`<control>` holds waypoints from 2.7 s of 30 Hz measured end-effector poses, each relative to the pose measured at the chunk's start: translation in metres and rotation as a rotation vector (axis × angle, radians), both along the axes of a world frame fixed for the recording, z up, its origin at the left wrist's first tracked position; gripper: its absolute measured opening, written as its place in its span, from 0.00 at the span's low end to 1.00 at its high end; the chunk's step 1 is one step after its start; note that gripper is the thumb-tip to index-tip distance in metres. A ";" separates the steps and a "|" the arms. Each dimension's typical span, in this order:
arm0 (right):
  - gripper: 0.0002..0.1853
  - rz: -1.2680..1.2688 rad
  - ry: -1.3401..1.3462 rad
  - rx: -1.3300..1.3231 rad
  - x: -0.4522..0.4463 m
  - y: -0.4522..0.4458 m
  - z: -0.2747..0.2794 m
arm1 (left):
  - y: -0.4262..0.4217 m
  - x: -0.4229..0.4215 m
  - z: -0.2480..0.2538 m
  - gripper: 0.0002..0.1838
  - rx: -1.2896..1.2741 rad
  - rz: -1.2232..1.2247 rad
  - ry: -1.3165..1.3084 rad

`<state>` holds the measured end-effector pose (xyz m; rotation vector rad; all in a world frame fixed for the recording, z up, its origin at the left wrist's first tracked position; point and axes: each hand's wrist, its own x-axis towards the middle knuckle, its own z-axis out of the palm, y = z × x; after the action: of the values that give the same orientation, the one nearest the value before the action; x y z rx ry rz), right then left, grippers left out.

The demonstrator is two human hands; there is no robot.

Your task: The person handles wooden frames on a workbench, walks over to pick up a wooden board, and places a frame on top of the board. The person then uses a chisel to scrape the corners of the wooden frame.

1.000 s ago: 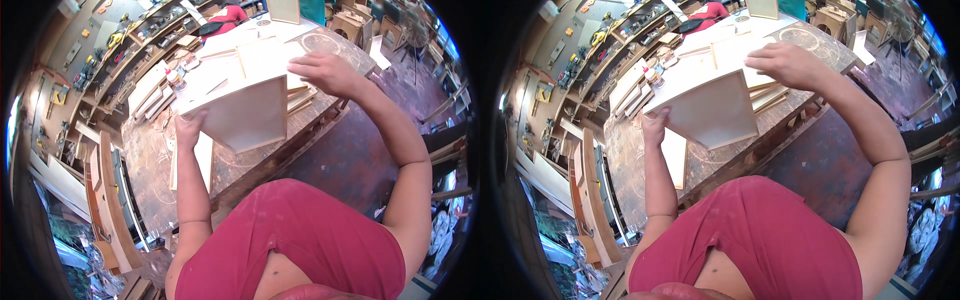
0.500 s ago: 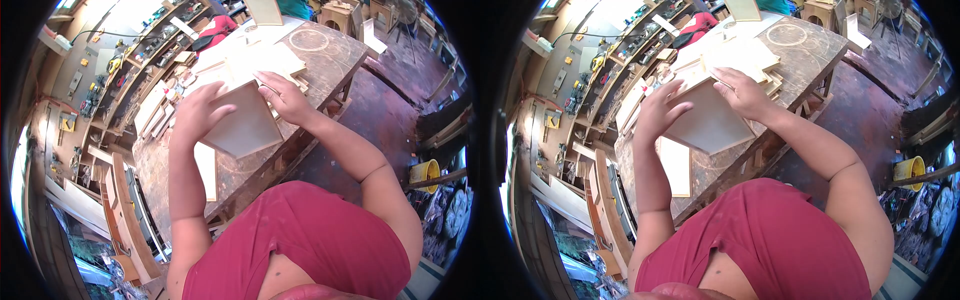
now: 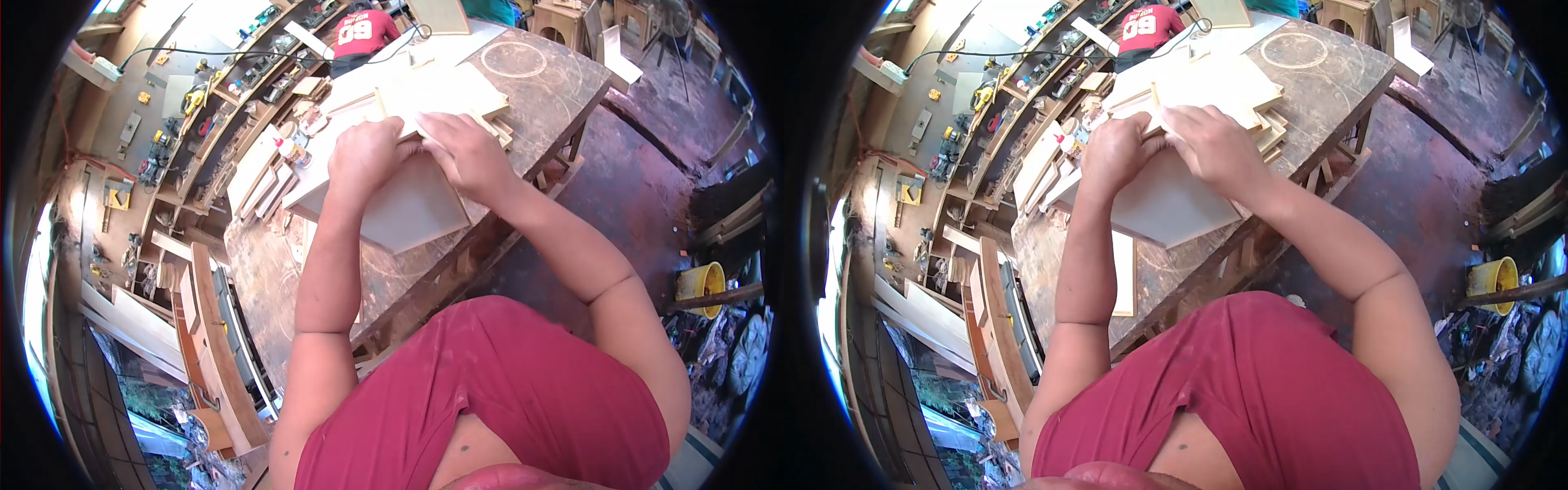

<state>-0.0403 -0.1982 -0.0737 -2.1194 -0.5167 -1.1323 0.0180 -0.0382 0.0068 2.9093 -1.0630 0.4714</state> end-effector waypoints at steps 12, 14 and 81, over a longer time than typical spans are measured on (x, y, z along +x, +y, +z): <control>0.18 -0.010 -0.021 0.037 0.019 0.001 0.000 | 0.001 0.009 -0.005 0.21 -0.055 -0.009 0.006; 0.18 -0.006 -0.001 0.052 0.007 0.003 0.000 | 0.002 0.010 -0.004 0.21 -0.047 -0.040 -0.012; 0.24 0.115 0.208 0.333 -0.030 0.016 -0.107 | -0.011 0.011 -0.005 0.22 -0.447 0.093 0.471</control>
<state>-0.0708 -0.1824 -0.1805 -1.8640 -0.3229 -0.8543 0.0292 -0.0496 0.0020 2.4895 -0.6564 0.0060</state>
